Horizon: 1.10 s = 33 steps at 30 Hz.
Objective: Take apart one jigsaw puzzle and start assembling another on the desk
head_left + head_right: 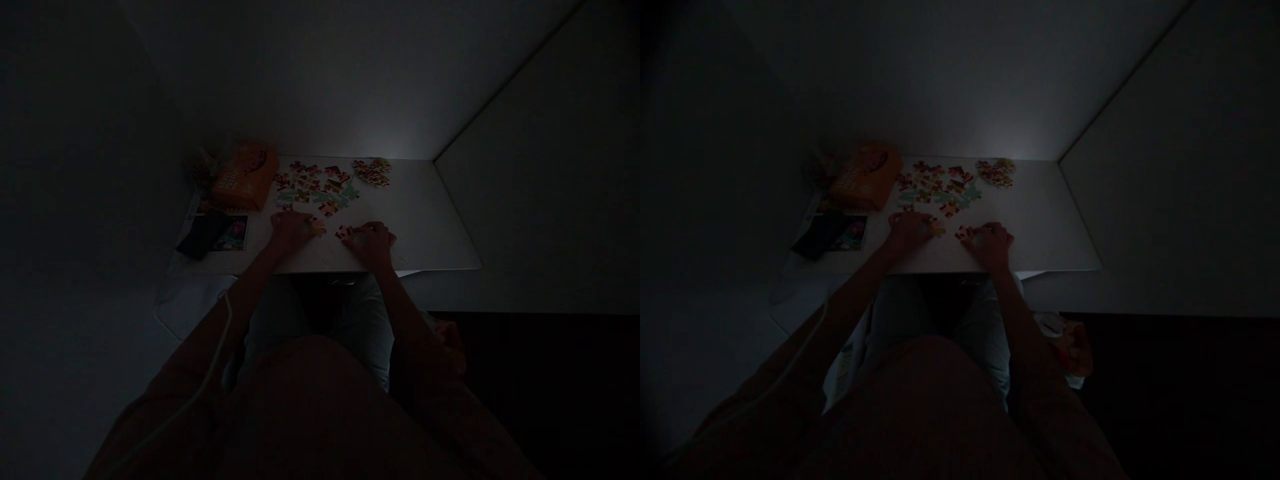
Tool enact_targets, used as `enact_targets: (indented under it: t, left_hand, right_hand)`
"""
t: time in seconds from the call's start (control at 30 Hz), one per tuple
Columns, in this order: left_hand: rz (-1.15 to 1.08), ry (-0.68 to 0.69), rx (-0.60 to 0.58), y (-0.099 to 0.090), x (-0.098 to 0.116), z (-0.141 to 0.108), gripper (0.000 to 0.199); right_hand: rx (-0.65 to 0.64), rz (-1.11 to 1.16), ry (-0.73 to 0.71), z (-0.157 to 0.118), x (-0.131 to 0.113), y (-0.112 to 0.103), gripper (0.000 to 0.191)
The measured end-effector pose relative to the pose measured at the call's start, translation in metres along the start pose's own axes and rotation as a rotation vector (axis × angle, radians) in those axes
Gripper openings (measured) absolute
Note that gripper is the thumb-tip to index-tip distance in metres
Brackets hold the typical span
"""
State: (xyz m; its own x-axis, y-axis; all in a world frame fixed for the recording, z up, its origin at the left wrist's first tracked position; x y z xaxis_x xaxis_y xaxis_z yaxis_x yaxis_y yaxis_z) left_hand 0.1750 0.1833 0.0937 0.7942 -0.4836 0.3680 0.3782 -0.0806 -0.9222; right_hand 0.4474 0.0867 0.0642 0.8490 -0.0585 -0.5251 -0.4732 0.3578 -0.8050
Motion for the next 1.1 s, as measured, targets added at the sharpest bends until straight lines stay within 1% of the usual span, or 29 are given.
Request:
enact_targets:
  t: [0.07, 0.2, 0.37, 0.43, 0.5, 0.6, 0.7, 0.8, 0.93, 1.1]
  left_hand:
    - [0.010, 0.020, 0.004, 0.001, -0.001, -0.006, 0.046]
    - [0.044, 0.104, 0.010, 0.000, -0.008, -0.019, 0.049]
    - [0.010, 0.111, 0.023, -0.005, -0.019, -0.041, 0.047]
    - [-0.007, 0.091, 0.037, -0.008, -0.026, -0.052, 0.044]
    - [-0.017, 0.043, 0.050, -0.011, -0.033, -0.061, 0.041]
    - [-0.033, -0.018, 0.070, -0.017, -0.043, -0.071, 0.039]
    - [-0.058, -0.037, 0.075, -0.022, -0.050, -0.075, 0.037]
    - [-0.095, -0.033, 0.097, -0.022, -0.054, -0.077, 0.038]
    - [-0.119, -0.003, 0.170, -0.017, -0.056, -0.078, 0.037]
    - [-0.162, 0.024, 0.186, -0.012, -0.058, -0.078, 0.037]
  right_hand:
    - [-0.004, 0.020, -0.010, 0.001, 0.001, 0.001, 0.038]
    - [-0.011, 0.034, -0.034, 0.002, 0.003, 0.001, 0.037]
    - [0.003, 0.040, -0.074, 0.000, 0.000, -0.002, 0.040]
    - [-0.001, 0.063, -0.075, -0.001, -0.002, -0.004, 0.039]
    - [-0.004, 0.093, -0.075, -0.001, -0.003, -0.005, 0.037]
    - [0.001, 0.119, -0.084, -0.001, -0.003, -0.007, 0.036]
    - [0.015, 0.117, -0.108, -0.002, -0.001, -0.007, 0.035]
    - [0.017, 0.120, -0.137, -0.003, 0.000, -0.007, 0.035]
    - [0.040, 0.120, -0.130, -0.004, 0.003, -0.005, 0.036]
    - [0.053, 0.120, -0.157, -0.004, 0.006, -0.003, 0.038]
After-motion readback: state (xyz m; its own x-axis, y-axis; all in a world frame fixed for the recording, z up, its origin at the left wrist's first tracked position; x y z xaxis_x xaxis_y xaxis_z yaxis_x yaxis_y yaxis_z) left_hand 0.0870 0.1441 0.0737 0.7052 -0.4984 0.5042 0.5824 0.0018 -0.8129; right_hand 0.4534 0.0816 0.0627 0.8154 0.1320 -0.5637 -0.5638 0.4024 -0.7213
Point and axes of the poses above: each hand's wrist, its own z-axis towards the middle knuckle, its own y-axis out of the palm, x = y × z, the point moved 2 cm from there along z, towards the middle knuckle, and after that the axes turned 4 degrees about z, right-handed, at the moved point
